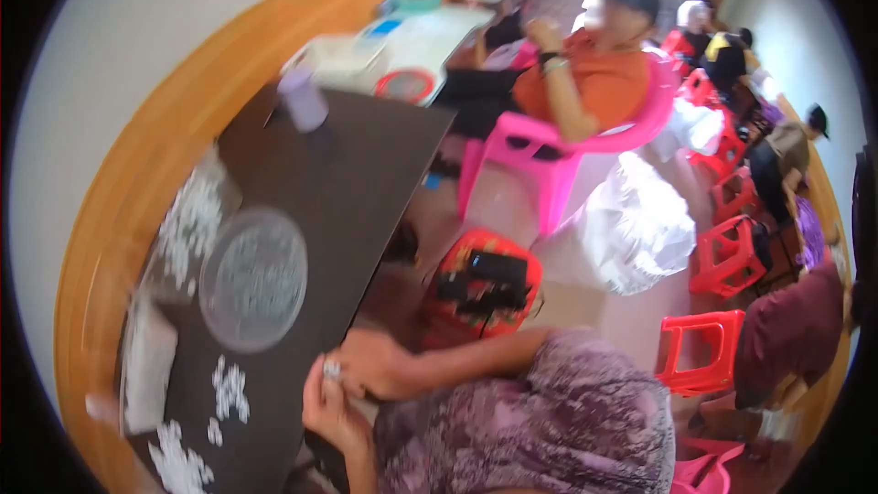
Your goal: Assembling small plastic components by hand at a workbench.
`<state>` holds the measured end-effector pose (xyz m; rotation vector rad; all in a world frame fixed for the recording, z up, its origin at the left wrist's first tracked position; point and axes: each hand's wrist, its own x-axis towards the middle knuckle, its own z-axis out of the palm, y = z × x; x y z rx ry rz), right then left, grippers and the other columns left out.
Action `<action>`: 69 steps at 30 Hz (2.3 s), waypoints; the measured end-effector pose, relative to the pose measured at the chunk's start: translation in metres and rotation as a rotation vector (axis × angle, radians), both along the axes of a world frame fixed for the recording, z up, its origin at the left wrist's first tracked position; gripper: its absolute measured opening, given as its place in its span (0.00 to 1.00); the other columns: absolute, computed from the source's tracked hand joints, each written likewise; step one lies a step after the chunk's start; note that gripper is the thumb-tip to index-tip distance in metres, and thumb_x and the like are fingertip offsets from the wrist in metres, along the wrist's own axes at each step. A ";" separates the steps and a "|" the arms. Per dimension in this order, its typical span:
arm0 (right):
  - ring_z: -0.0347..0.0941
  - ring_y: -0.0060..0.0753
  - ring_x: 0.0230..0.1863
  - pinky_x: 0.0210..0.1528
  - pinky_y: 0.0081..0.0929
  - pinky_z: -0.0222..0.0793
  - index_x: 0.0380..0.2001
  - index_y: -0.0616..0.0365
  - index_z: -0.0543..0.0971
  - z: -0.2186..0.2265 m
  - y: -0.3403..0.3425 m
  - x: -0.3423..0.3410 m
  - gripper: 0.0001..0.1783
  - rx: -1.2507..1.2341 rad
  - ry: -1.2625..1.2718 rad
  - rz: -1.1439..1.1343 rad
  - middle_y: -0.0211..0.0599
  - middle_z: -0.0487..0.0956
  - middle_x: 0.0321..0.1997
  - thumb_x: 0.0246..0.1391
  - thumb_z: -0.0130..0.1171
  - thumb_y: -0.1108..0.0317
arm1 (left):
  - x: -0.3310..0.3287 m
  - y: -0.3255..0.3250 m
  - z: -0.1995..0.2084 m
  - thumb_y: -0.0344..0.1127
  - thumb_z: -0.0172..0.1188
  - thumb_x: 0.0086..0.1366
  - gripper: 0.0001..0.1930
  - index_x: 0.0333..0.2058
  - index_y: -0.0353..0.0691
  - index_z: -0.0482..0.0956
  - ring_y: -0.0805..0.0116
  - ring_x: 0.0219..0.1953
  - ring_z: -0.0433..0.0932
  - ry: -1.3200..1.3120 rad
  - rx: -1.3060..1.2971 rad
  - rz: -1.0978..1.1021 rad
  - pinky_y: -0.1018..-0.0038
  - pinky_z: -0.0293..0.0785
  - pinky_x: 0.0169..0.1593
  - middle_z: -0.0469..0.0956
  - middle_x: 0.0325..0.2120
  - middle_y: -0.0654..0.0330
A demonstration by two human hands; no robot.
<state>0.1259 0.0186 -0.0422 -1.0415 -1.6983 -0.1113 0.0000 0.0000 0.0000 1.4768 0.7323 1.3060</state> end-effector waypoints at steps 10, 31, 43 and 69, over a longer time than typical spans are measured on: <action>0.69 0.32 0.24 0.27 0.25 0.63 0.37 0.65 0.76 -0.012 -0.157 -0.006 0.14 -0.095 0.265 0.259 0.34 0.76 0.22 0.43 0.60 0.78 | 0.002 -0.146 -0.050 0.20 0.53 0.60 0.11 0.43 0.26 0.75 0.77 0.29 0.72 -0.296 -0.186 0.285 0.83 0.69 0.34 0.76 0.33 0.58; 0.68 0.32 0.24 0.27 0.24 0.64 0.39 0.67 0.75 -0.020 -0.148 -0.031 0.14 -0.078 0.159 0.329 0.36 0.75 0.25 0.45 0.58 0.79 | -0.011 -0.154 -0.060 0.27 0.54 0.63 0.11 0.43 0.29 0.75 0.78 0.28 0.70 -0.413 -0.179 0.391 0.84 0.68 0.34 0.75 0.31 0.61; 0.68 0.38 0.27 0.29 0.29 0.65 0.40 0.67 0.74 -0.022 -0.150 -0.035 0.13 -0.182 0.171 0.400 0.42 0.75 0.31 0.51 0.57 0.73 | -0.014 -0.158 -0.068 0.28 0.56 0.63 0.12 0.44 0.29 0.74 0.79 0.34 0.71 -0.463 -0.162 0.420 0.83 0.69 0.38 0.75 0.35 0.61; 0.69 0.37 0.25 0.25 0.29 0.64 0.38 0.68 0.73 -0.031 -0.134 -0.058 0.12 -0.017 0.144 0.433 0.42 0.74 0.30 0.49 0.58 0.75 | -0.026 -0.147 -0.080 0.31 0.56 0.63 0.11 0.42 0.31 0.76 0.79 0.28 0.68 -0.303 0.092 0.593 0.83 0.67 0.33 0.72 0.27 0.63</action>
